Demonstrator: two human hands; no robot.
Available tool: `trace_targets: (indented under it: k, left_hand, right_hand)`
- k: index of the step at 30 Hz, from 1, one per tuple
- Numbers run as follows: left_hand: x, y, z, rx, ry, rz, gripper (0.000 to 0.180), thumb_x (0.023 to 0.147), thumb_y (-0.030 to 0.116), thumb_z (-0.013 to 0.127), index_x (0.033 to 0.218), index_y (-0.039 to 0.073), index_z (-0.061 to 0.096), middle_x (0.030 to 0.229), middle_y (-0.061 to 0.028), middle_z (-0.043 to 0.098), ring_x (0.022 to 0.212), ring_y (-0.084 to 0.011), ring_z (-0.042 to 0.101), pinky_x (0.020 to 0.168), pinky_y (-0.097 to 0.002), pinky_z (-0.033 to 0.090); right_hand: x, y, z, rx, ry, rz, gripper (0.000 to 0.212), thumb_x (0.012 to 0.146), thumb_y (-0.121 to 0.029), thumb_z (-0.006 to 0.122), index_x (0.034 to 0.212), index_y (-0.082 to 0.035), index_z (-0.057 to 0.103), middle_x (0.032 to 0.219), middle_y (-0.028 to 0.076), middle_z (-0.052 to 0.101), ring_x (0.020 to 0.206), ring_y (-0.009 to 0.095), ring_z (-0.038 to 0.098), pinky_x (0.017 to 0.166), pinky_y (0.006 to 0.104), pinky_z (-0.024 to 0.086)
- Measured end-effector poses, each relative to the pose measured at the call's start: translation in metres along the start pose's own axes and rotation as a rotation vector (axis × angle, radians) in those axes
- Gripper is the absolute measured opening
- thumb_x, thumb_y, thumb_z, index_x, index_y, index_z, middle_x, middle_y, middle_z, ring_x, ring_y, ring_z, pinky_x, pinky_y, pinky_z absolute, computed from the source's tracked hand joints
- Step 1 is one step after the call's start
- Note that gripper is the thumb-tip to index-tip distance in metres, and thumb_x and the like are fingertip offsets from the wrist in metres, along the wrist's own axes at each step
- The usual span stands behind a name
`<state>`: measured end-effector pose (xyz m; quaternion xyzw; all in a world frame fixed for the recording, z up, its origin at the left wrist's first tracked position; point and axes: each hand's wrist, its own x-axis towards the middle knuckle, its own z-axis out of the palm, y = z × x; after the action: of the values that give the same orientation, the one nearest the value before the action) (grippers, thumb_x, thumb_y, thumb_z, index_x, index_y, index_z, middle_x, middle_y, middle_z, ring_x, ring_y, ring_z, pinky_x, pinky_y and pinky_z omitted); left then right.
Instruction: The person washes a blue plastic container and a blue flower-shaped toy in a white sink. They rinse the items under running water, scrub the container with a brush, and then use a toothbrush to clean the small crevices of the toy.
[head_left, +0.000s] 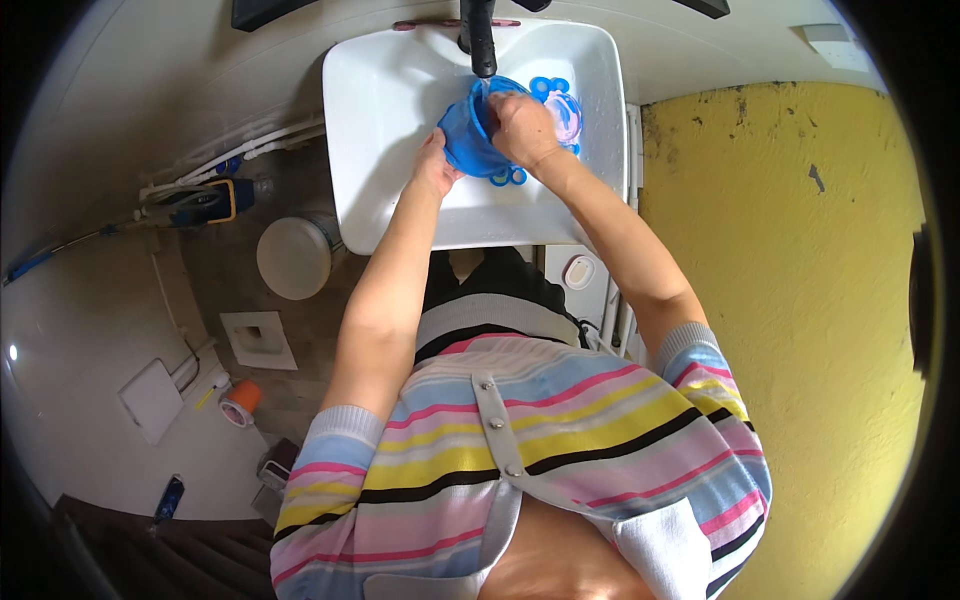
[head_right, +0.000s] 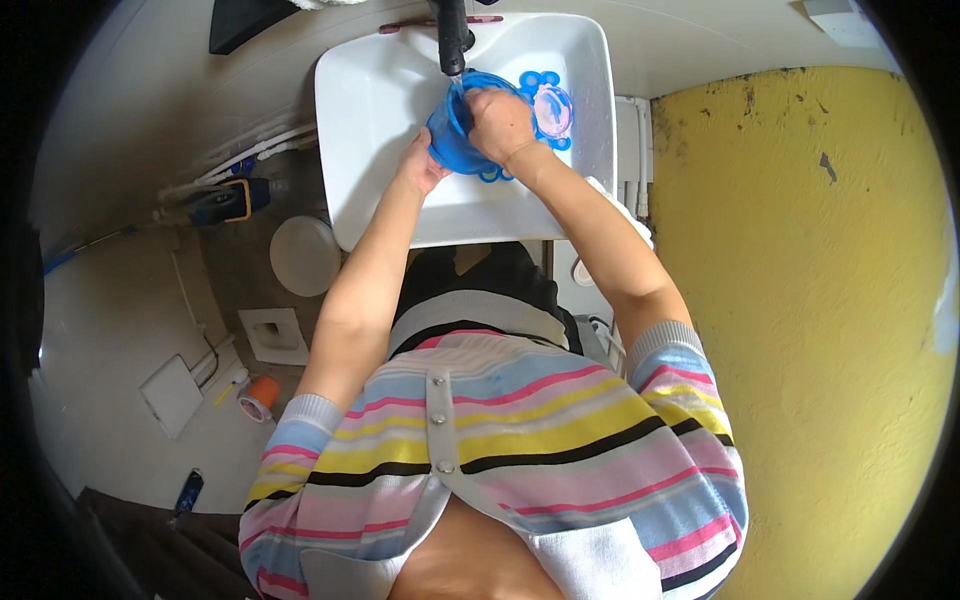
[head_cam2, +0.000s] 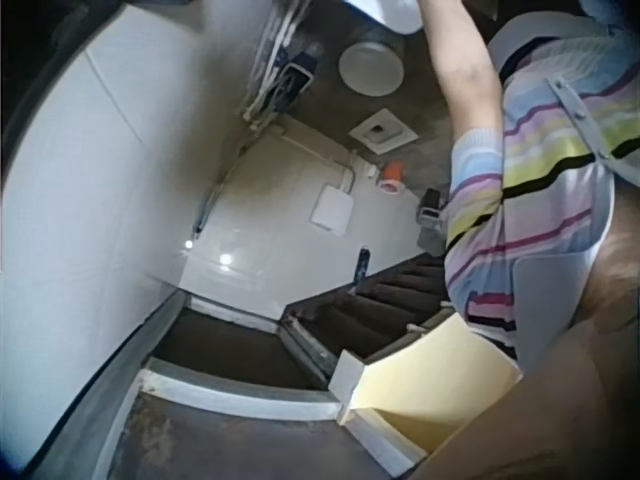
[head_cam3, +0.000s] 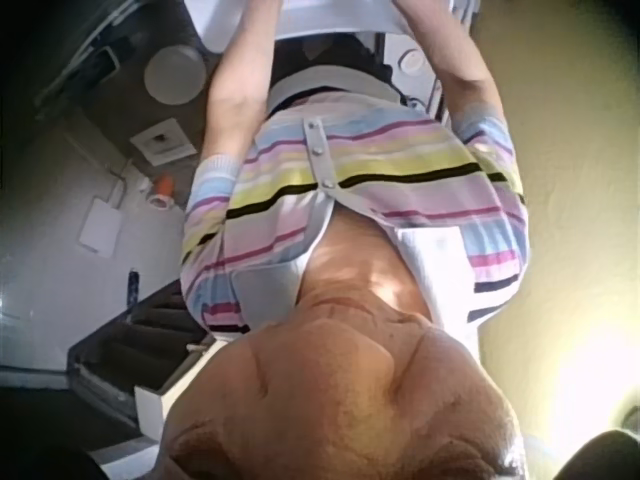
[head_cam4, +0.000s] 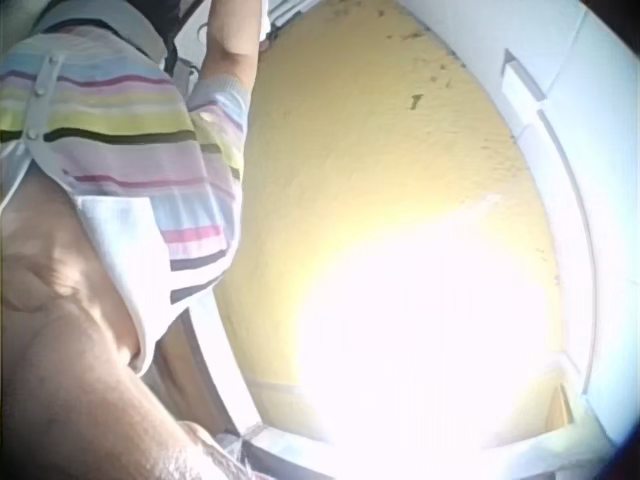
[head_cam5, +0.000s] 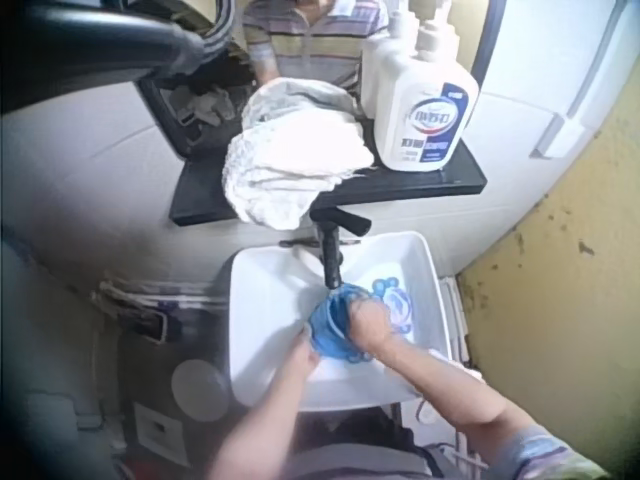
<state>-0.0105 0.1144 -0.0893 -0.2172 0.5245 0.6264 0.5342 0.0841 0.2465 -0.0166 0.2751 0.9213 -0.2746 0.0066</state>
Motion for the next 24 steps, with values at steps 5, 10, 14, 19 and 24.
trace_targets:
  k: [5, 10, 14, 19, 24]
  left_hand:
    - [-0.005, 0.0, 0.005, -0.047, -0.082, -0.012, 0.042, 0.102, 0.038, 0.034, 0.135, 0.012, 0.041, 0.133, -0.0137, 0.051, 0.121, -0.0327, 0.05, 0.102, -0.0568, 0.036]
    - [0.003, -0.002, 0.004, -0.111, -0.158, -0.091, 0.055, 0.102, 0.047, 0.024, 0.135, 0.007, 0.042, 0.137, -0.0167, 0.046, 0.127, -0.035, 0.043, 0.105, -0.0584, 0.032]
    - [0.01, -0.001, -0.005, -0.203, -0.177, -0.157, 0.061, 0.101, 0.048, 0.017, 0.135, 0.003, 0.041, 0.138, -0.0187, 0.044, 0.125, -0.0367, 0.045, 0.104, -0.058, 0.034]
    - [-0.001, -0.01, 0.006, -0.146, -0.11, -0.05, 0.056, 0.102, 0.044, 0.02, 0.135, 0.003, 0.041, 0.136, -0.0178, 0.046, 0.124, -0.0345, 0.047, 0.103, -0.0542, 0.039]
    - [0.015, -0.015, -0.005, -0.323, -0.15, -0.105, 0.051, 0.102, 0.04, 0.025, 0.132, 0.004, 0.045, 0.133, -0.0183, 0.049, 0.123, -0.0344, 0.047, 0.102, -0.0533, 0.04]
  right_hand:
    - [0.023, 0.031, 0.059, 0.412, -0.09, -0.048, 0.031, 0.07, -0.005, 0.055, 0.098, 0.003, 0.064, 0.101, 0.029, 0.062, 0.097, 0.041, 0.06, 0.084, 0.0421, 0.049]
    - [0.012, 0.022, 0.091, 0.253, 0.02, -0.244, 0.029, 0.078, -0.011, 0.056, 0.103, -0.001, 0.066, 0.108, 0.022, 0.063, 0.107, 0.039, 0.056, 0.095, 0.0401, 0.043]
    - [-0.009, 0.024, 0.057, 0.651, -0.591, -0.045, 0.037, 0.08, -0.022, 0.059, 0.112, -0.005, 0.066, 0.115, 0.018, 0.063, 0.11, 0.031, 0.056, 0.1, 0.0354, 0.039]
    - [0.005, 0.037, 0.057, 0.16, -0.381, -0.152, 0.043, 0.082, -0.025, 0.054, 0.121, -0.008, 0.06, 0.131, 0.02, 0.053, 0.125, 0.034, 0.045, 0.107, 0.037, 0.034]
    - [0.009, 0.01, 0.069, 0.465, -0.49, -0.087, 0.041, 0.083, -0.024, 0.05, 0.119, -0.009, 0.063, 0.125, 0.02, 0.058, 0.116, 0.035, 0.053, 0.101, 0.0384, 0.04]
